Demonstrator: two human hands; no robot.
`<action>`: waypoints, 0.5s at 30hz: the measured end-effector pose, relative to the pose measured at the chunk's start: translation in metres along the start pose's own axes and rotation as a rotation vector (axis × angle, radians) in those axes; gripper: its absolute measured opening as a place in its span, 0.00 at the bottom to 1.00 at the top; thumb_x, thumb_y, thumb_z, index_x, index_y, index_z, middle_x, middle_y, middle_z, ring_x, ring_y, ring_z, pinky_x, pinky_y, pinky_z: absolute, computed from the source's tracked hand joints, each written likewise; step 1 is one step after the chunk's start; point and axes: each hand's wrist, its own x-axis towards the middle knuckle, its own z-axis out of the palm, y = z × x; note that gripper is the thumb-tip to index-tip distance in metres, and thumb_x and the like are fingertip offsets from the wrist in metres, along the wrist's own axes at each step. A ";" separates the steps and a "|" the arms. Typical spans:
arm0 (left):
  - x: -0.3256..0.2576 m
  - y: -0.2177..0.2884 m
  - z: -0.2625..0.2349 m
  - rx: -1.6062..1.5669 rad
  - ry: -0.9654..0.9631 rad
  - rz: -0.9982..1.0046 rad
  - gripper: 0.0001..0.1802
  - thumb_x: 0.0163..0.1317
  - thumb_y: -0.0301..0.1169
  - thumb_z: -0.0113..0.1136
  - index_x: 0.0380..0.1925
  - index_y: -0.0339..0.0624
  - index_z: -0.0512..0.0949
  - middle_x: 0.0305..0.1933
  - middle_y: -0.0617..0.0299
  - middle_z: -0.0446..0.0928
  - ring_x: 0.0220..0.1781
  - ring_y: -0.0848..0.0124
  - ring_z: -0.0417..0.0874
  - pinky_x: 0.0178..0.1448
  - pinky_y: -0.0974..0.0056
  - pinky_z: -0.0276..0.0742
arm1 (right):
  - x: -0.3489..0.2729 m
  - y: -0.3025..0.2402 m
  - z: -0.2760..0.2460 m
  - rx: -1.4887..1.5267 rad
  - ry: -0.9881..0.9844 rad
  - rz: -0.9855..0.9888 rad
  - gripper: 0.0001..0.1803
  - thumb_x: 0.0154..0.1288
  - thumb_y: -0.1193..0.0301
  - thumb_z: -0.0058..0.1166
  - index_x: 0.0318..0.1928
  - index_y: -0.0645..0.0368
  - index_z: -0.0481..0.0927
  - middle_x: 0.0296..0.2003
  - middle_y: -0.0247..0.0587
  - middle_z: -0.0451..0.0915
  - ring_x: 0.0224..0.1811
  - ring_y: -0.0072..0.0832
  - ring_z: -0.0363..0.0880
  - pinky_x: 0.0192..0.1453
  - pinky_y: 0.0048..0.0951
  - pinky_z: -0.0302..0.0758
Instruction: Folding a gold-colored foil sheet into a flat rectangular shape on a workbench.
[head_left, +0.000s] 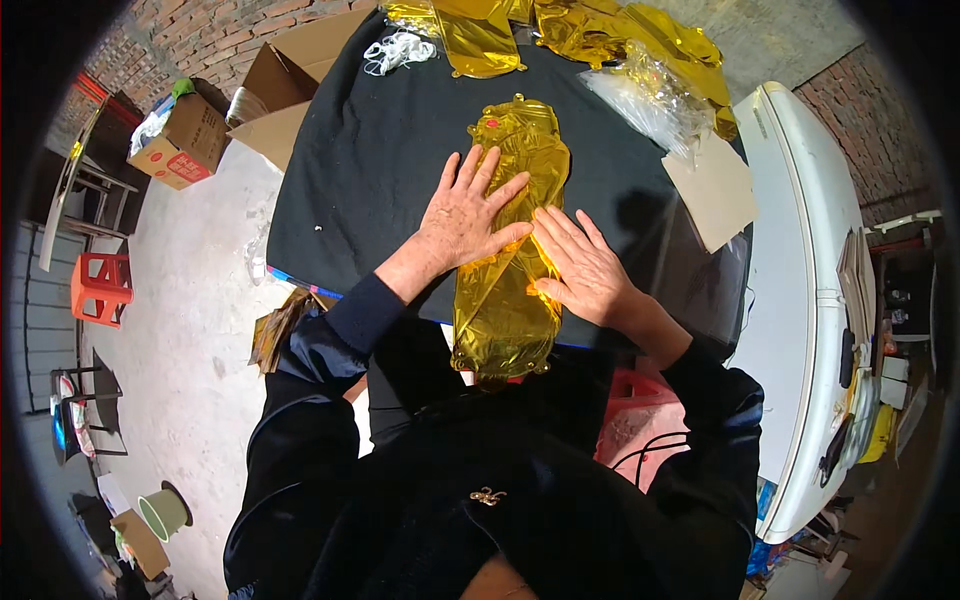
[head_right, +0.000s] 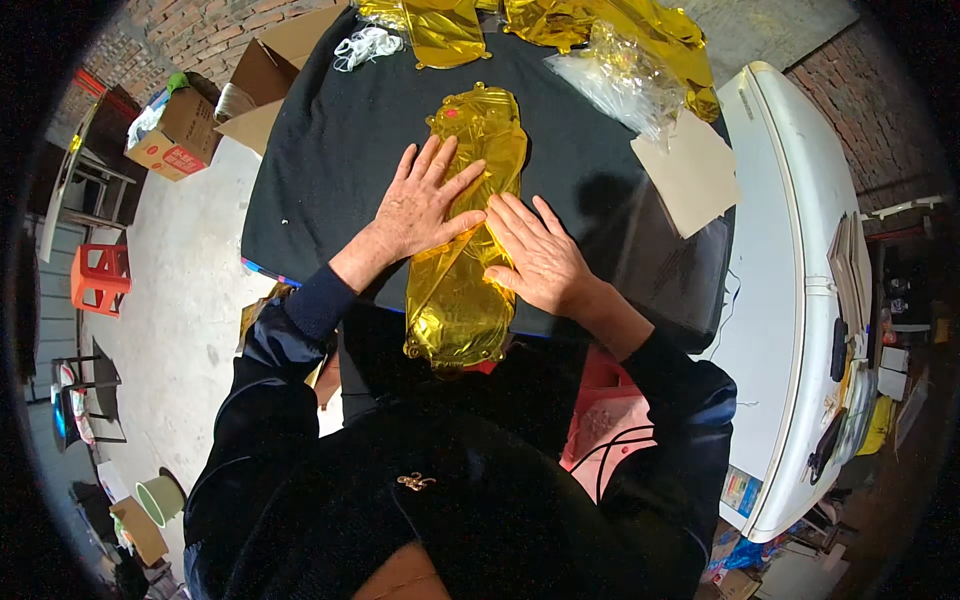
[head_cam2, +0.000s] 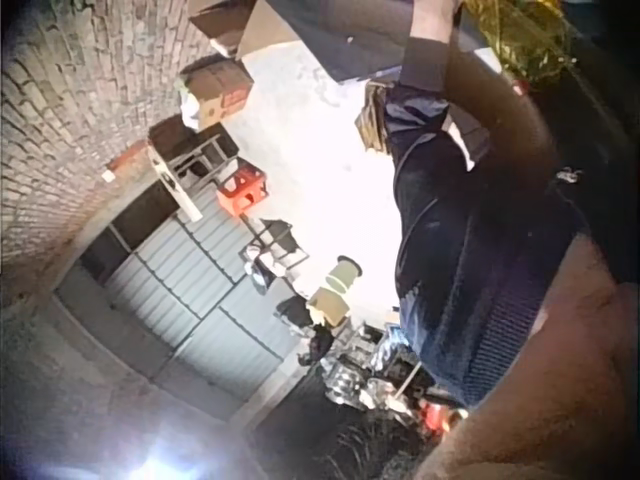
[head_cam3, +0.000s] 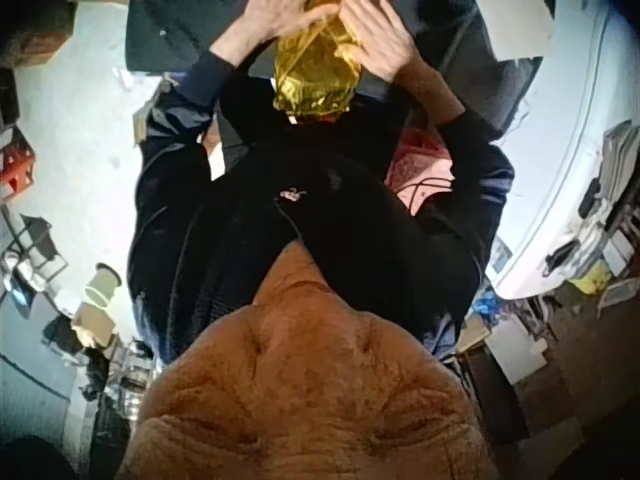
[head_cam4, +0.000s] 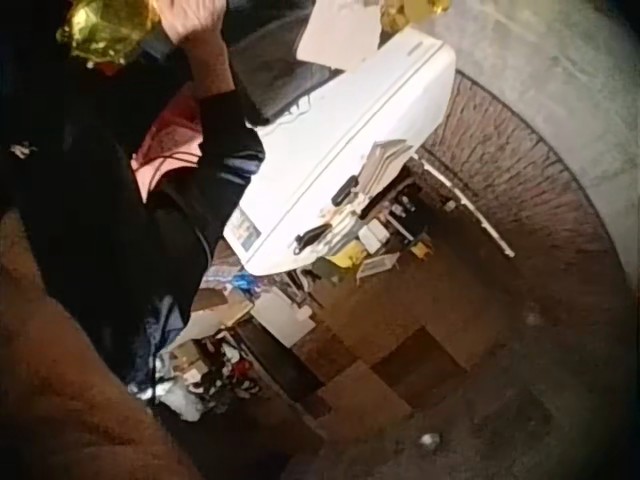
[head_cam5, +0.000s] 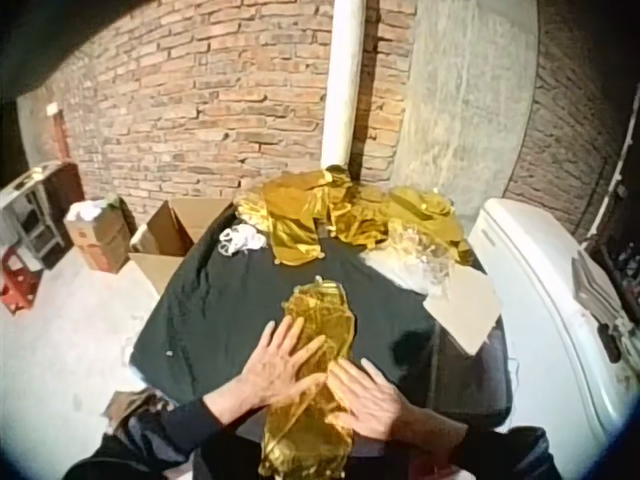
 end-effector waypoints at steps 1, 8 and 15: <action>-0.001 0.000 -0.002 -0.001 0.000 0.001 0.43 0.70 0.70 0.35 0.77 0.61 0.61 0.80 0.41 0.55 0.83 0.45 0.49 0.83 0.39 0.40 | -0.004 -0.001 -0.001 0.018 0.002 -0.018 0.42 0.71 0.55 0.54 0.76 0.65 0.58 0.77 0.53 0.57 0.82 0.44 0.50 0.83 0.51 0.43; -0.001 -0.002 -0.002 0.009 0.000 0.009 0.42 0.70 0.70 0.36 0.77 0.61 0.61 0.80 0.41 0.54 0.82 0.44 0.50 0.82 0.38 0.41 | 0.009 0.017 -0.011 0.057 0.299 -0.068 0.23 0.62 0.72 0.64 0.58 0.63 0.79 0.57 0.49 0.80 0.65 0.45 0.75 0.73 0.51 0.65; -0.001 0.000 -0.004 0.010 0.021 0.010 0.40 0.71 0.68 0.40 0.77 0.62 0.62 0.79 0.42 0.57 0.82 0.44 0.53 0.82 0.39 0.45 | 0.056 0.078 -0.020 -0.155 0.433 -0.106 0.21 0.57 0.78 0.65 0.53 0.61 0.81 0.51 0.46 0.82 0.58 0.41 0.78 0.64 0.42 0.74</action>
